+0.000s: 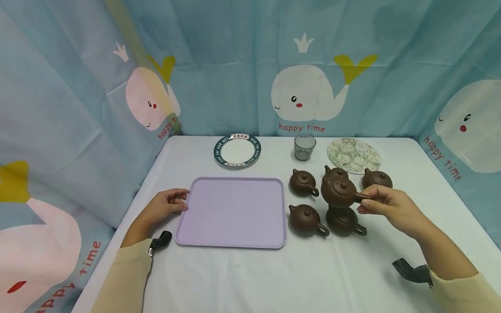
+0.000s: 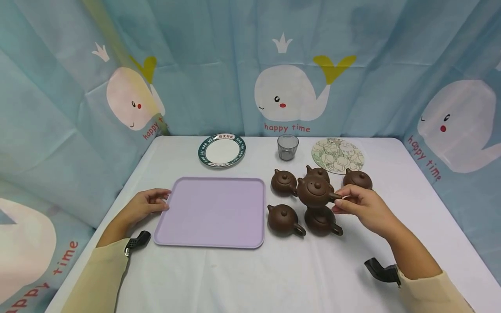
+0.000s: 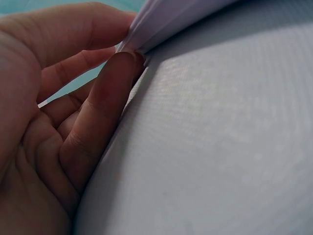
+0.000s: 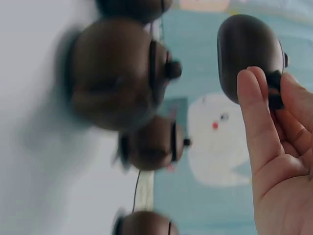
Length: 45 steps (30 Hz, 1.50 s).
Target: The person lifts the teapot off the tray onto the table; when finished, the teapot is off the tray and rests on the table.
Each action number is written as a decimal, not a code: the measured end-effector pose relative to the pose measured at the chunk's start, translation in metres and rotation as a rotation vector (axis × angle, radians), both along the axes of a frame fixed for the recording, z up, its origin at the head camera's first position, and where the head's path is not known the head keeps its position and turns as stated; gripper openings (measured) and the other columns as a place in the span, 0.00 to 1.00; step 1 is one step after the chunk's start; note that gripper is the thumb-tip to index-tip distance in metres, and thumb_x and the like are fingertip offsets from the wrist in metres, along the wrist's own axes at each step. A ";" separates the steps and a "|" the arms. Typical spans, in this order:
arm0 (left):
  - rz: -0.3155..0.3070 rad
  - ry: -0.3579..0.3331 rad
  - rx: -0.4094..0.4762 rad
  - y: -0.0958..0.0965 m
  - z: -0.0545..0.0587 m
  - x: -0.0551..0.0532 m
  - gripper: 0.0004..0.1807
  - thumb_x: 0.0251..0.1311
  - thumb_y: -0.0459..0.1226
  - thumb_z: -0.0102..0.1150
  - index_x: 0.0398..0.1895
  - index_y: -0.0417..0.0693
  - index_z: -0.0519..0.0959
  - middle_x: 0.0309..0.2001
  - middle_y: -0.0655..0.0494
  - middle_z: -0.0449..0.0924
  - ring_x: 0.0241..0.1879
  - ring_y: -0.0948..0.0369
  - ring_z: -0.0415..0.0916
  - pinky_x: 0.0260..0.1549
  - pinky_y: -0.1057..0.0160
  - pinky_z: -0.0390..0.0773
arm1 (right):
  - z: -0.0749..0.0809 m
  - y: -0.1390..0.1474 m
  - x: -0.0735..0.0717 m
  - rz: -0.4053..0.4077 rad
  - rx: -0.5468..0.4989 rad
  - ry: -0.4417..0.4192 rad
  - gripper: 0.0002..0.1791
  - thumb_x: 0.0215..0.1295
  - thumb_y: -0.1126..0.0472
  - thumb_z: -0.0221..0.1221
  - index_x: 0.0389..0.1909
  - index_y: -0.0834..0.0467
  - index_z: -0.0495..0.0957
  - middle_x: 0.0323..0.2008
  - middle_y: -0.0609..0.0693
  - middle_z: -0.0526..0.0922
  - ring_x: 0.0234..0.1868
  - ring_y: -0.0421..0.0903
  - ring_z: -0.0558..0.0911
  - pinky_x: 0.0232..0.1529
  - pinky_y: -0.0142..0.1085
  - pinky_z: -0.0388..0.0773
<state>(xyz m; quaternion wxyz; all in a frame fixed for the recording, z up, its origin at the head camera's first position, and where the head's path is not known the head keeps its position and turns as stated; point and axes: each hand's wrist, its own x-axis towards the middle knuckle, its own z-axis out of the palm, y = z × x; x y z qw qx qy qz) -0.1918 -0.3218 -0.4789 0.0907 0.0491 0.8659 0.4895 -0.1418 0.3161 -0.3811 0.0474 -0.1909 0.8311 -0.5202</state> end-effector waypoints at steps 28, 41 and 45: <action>0.000 0.004 -0.015 0.002 0.000 -0.001 0.31 0.56 0.37 0.69 0.63 0.38 0.72 0.51 0.41 0.76 0.40 0.59 0.77 0.36 0.69 0.77 | -0.062 0.118 0.027 -0.105 0.008 -0.123 0.05 0.64 0.77 0.56 0.38 0.78 0.73 0.41 0.40 0.81 0.37 0.43 0.86 0.38 0.33 0.80; 0.005 -0.004 -0.017 0.002 0.001 -0.002 0.31 0.55 0.37 0.70 0.62 0.39 0.73 0.51 0.43 0.76 0.40 0.58 0.77 0.36 0.68 0.78 | -0.070 0.125 0.028 -0.044 -0.052 -0.210 0.07 0.65 0.77 0.55 0.41 0.78 0.74 0.44 0.40 0.80 0.39 0.46 0.86 0.39 0.38 0.80; 0.010 -0.011 -0.017 0.000 -0.002 -0.003 0.32 0.55 0.39 0.71 0.63 0.40 0.73 0.51 0.43 0.76 0.41 0.57 0.77 0.36 0.68 0.77 | -0.071 0.127 0.027 -0.040 -0.038 -0.235 0.06 0.65 0.77 0.56 0.42 0.74 0.76 0.43 0.44 0.81 0.39 0.47 0.86 0.39 0.39 0.80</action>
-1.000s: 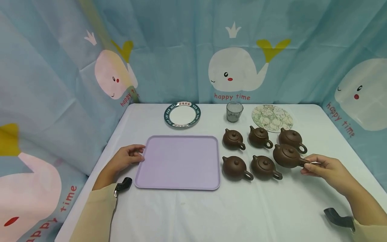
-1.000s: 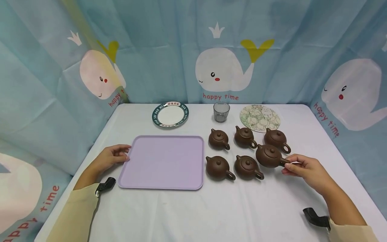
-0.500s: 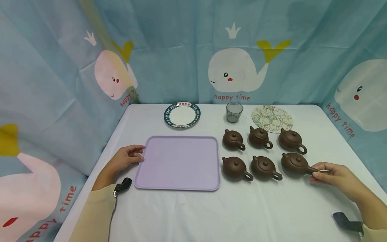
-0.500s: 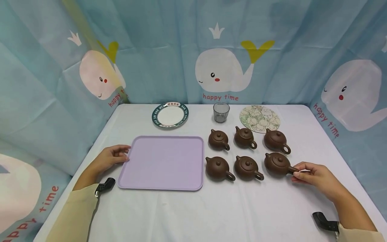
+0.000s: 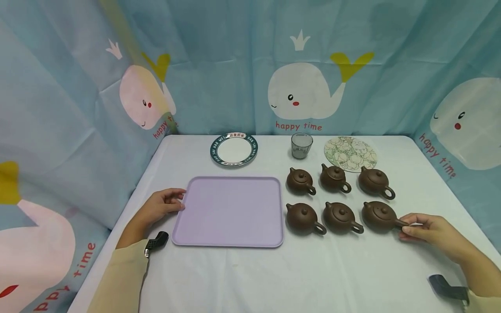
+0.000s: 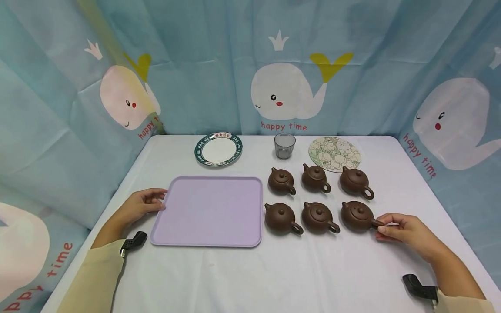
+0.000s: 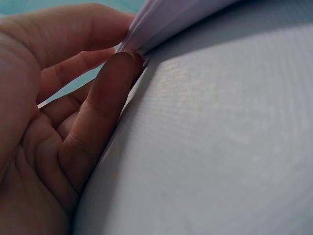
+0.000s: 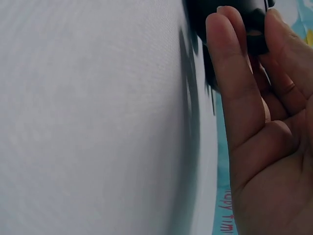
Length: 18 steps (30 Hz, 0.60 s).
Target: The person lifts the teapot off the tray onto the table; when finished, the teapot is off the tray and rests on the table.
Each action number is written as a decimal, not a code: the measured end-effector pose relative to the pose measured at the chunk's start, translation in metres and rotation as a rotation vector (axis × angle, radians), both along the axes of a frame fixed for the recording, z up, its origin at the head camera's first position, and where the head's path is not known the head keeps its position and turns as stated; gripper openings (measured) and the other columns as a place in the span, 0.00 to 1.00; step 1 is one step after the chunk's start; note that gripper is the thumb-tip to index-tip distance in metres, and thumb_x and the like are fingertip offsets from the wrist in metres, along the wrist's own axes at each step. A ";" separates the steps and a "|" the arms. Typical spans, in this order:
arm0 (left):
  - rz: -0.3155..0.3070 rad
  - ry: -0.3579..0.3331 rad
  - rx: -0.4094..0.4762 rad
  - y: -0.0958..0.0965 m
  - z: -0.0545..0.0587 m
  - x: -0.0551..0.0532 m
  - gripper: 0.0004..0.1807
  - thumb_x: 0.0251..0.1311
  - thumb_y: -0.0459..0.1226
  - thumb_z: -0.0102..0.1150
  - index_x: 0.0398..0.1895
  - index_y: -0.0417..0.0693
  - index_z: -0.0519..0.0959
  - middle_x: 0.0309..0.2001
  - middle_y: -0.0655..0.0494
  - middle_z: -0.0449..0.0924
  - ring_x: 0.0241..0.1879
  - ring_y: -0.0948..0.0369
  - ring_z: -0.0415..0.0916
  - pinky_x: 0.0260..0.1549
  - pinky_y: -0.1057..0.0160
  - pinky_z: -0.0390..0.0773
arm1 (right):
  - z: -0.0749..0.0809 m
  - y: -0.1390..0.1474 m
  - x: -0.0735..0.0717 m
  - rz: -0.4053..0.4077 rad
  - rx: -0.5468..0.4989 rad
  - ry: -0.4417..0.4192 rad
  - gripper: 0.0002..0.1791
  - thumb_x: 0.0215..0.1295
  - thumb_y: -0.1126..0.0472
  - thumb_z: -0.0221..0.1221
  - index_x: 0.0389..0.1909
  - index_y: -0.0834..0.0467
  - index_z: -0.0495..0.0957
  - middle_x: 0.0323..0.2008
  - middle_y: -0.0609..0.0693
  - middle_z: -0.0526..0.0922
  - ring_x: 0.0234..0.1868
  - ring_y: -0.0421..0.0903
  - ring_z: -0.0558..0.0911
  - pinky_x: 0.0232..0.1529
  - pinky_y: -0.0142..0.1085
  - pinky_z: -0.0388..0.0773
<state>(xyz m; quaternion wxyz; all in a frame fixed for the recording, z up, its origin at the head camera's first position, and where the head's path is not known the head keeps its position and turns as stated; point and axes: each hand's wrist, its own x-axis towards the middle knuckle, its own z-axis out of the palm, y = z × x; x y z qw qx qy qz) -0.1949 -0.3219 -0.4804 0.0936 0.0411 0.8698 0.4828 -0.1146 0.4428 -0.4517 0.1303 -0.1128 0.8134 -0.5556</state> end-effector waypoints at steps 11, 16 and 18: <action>-0.011 0.012 0.027 -0.001 0.000 0.003 0.32 0.55 0.38 0.70 0.63 0.38 0.72 0.51 0.41 0.76 0.40 0.59 0.77 0.36 0.68 0.78 | 0.001 0.005 -0.010 0.004 0.131 -0.045 0.15 0.65 0.71 0.59 0.48 0.78 0.72 0.38 0.48 0.85 0.35 0.48 0.86 0.36 0.39 0.81; -0.011 0.006 0.002 0.000 -0.001 0.003 0.31 0.56 0.38 0.70 0.63 0.39 0.72 0.51 0.42 0.76 0.41 0.56 0.77 0.37 0.67 0.78 | 0.017 0.001 -0.009 -0.041 0.388 -0.131 0.28 0.66 0.57 0.62 0.58 0.72 0.69 0.37 0.54 0.84 0.31 0.47 0.82 0.33 0.37 0.78; -0.014 -0.009 -0.013 0.002 0.000 0.001 0.32 0.56 0.39 0.70 0.63 0.40 0.73 0.52 0.43 0.76 0.42 0.55 0.76 0.37 0.67 0.78 | 0.026 -0.002 -0.009 -0.063 0.499 -0.121 0.32 0.66 0.51 0.62 0.61 0.69 0.68 0.42 0.56 0.83 0.35 0.50 0.80 0.33 0.41 0.76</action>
